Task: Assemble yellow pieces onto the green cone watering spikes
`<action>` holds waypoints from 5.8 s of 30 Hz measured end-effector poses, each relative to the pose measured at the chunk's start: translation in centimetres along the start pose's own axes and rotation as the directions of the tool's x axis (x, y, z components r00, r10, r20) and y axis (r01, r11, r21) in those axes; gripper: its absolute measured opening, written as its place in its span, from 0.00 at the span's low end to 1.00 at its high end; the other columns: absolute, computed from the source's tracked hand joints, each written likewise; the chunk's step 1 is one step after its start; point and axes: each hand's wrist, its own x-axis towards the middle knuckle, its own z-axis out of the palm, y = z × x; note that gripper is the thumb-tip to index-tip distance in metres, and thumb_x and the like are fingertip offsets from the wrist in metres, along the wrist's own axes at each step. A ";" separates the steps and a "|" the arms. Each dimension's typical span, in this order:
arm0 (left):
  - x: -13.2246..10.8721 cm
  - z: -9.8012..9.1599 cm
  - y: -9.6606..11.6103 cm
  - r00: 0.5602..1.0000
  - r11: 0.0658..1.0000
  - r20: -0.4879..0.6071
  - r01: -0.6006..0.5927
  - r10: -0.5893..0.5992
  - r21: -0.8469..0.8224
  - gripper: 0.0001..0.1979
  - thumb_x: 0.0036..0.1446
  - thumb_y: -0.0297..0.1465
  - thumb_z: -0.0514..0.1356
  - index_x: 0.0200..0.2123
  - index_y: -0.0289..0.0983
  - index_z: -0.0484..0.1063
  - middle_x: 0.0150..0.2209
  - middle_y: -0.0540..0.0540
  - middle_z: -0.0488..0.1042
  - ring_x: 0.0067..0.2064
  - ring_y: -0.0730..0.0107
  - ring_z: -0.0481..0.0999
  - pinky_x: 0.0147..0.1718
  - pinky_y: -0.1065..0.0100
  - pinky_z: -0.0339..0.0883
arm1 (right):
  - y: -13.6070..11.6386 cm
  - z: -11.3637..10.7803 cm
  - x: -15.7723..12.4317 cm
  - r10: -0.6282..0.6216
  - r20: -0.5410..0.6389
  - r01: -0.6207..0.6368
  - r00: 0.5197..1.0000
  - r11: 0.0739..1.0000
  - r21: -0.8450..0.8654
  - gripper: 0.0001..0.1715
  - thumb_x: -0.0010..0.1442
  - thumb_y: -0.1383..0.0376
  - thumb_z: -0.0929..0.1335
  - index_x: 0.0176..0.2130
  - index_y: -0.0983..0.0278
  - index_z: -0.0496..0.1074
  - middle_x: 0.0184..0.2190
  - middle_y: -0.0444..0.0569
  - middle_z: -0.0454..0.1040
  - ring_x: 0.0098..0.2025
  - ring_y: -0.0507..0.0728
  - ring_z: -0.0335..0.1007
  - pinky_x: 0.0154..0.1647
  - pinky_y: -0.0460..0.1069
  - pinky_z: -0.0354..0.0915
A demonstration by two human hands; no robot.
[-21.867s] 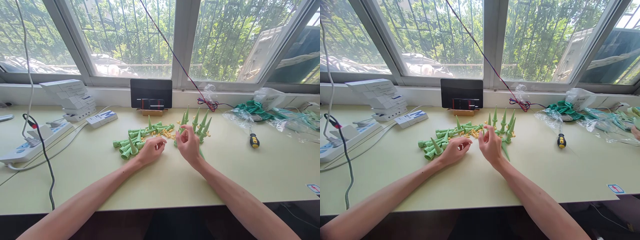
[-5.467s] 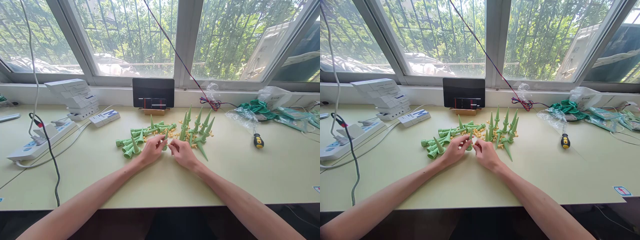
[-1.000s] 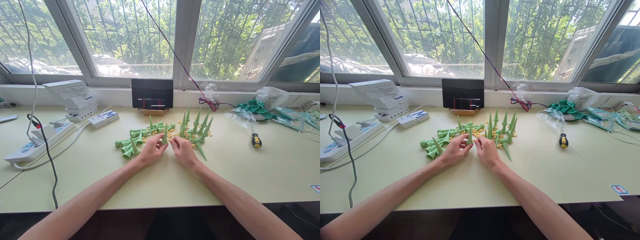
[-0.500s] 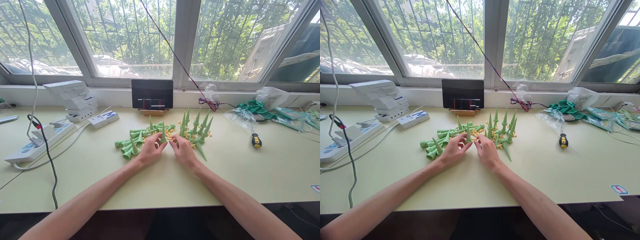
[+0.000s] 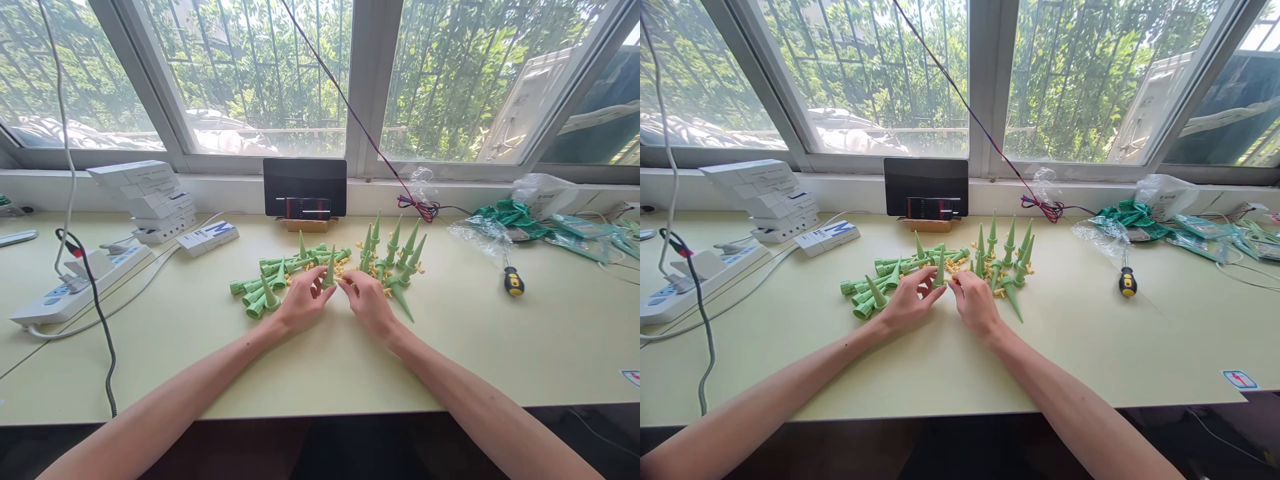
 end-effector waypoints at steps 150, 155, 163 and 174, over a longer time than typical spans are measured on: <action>0.0 0.0 -0.8 0.994 0.993 -0.006 -0.109 0.109 -0.039 0.16 0.58 0.39 0.64 0.46 0.36 0.73 0.32 0.48 0.73 0.26 0.76 0.68 0.22 0.74 0.69 | -0.5 -0.3 0.0 0.115 0.066 -0.119 0.991 0.991 0.057 0.17 0.69 0.59 0.56 0.29 0.61 0.59 0.22 0.43 0.65 0.24 0.52 0.55 0.27 0.47 0.51; 0.0 0.0 -0.7 0.994 0.993 -0.005 -0.106 0.106 -0.043 0.17 0.58 0.39 0.64 0.46 0.36 0.74 0.32 0.49 0.73 0.26 0.77 0.68 0.23 0.74 0.69 | -0.5 -0.3 -0.1 0.122 0.066 -0.125 0.990 0.991 0.040 0.18 0.69 0.59 0.55 0.29 0.61 0.60 0.22 0.43 0.65 0.23 0.52 0.56 0.27 0.47 0.52; 0.0 0.0 -0.3 0.994 0.993 0.000 -0.105 0.105 -0.060 0.18 0.57 0.40 0.64 0.46 0.36 0.74 0.33 0.48 0.73 0.26 0.77 0.68 0.22 0.73 0.70 | -0.6 -0.2 -0.1 0.124 0.062 -0.125 0.990 0.992 0.006 0.19 0.69 0.58 0.54 0.28 0.60 0.57 0.21 0.43 0.64 0.22 0.52 0.55 0.26 0.47 0.51; -0.1 0.0 -0.4 0.992 0.991 -0.011 -0.125 0.125 -0.049 0.17 0.57 0.40 0.65 0.46 0.35 0.74 0.32 0.49 0.72 0.26 0.77 0.67 0.23 0.73 0.69 | -0.5 -0.1 -0.1 0.115 0.067 -0.115 0.991 0.993 0.006 0.20 0.70 0.58 0.54 0.27 0.60 0.56 0.20 0.43 0.63 0.21 0.52 0.55 0.26 0.48 0.50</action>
